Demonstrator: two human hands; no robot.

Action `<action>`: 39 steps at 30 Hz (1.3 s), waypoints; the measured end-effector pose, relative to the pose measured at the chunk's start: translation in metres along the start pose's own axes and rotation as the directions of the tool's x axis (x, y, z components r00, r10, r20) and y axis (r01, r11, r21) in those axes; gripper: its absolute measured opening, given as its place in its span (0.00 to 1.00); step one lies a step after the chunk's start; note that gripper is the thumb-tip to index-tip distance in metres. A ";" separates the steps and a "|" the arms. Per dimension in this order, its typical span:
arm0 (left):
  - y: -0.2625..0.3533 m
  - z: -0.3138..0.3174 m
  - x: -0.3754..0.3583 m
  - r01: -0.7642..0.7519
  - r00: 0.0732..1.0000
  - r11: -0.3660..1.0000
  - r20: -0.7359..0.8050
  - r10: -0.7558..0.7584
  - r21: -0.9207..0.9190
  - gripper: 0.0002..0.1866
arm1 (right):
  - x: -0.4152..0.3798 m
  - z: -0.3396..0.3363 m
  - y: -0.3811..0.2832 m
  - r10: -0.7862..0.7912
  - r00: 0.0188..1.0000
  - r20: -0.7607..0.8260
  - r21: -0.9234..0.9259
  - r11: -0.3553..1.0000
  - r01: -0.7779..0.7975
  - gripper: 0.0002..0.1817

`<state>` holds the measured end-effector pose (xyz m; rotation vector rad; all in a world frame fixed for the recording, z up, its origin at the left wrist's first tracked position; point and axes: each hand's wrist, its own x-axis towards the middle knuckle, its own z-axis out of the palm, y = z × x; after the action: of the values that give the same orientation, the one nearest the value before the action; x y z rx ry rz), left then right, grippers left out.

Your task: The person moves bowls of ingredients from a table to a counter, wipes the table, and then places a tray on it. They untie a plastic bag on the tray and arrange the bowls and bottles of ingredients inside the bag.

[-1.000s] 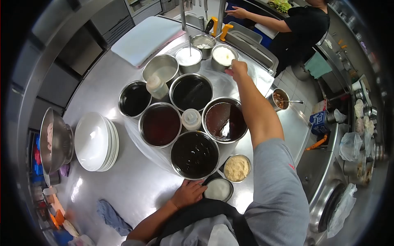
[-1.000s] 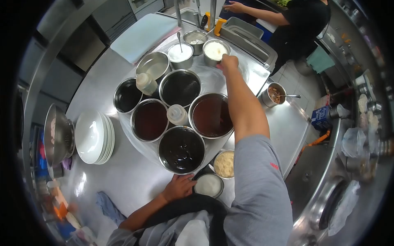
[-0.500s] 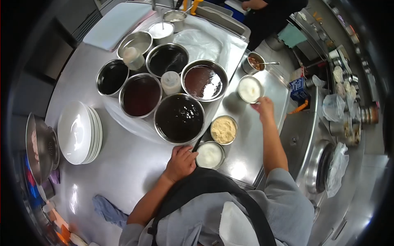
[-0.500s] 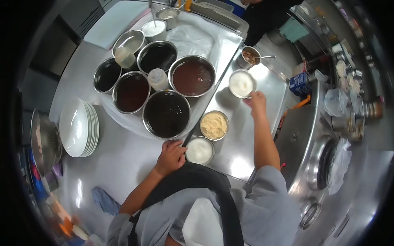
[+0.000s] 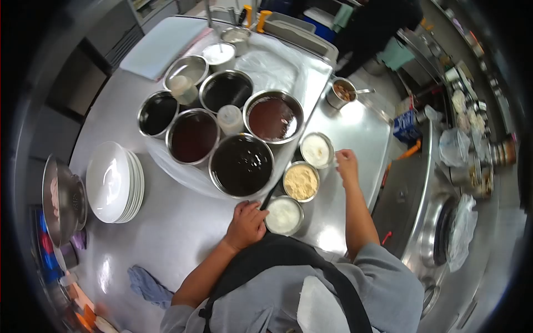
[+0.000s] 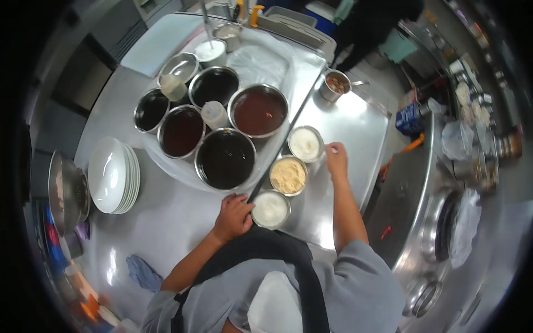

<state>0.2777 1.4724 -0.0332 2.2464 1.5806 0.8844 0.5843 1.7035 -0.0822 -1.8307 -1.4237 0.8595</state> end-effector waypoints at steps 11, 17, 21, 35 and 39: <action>-0.015 0.006 -0.008 0.004 1.000 0.999 0.018 -0.004 -0.047 0.18 | 0.157 0.168 -0.279 -0.462 0.812 0.358 0.070 0.880 0.470 0.18; -0.025 0.014 -0.015 -0.020 0.999 1.000 0.043 0.020 0.006 0.20 | 0.167 0.268 -0.325 -0.109 0.803 0.585 0.185 0.983 -0.001 0.15; -0.025 0.015 -0.017 -0.038 0.996 0.999 0.076 0.035 0.037 0.21 | 0.167 0.284 -0.326 -0.089 0.794 0.601 0.333 0.931 -0.147 0.13; -0.015 0.005 -0.008 -0.017 0.999 0.999 -0.031 0.016 -0.034 0.18 | 0.137 0.231 -0.289 -0.089 0.861 0.500 0.479 0.857 -0.190 0.10; -0.013 0.003 -0.006 -0.025 0.999 1.000 -0.028 0.025 -0.018 0.18 | 0.191 0.273 -0.230 -0.469 0.810 0.351 0.415 0.854 0.314 0.09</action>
<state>0.2680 1.4722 -0.0444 2.2554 1.5527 0.9367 0.2733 1.9624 -0.0693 -1.0515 -1.7246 1.2553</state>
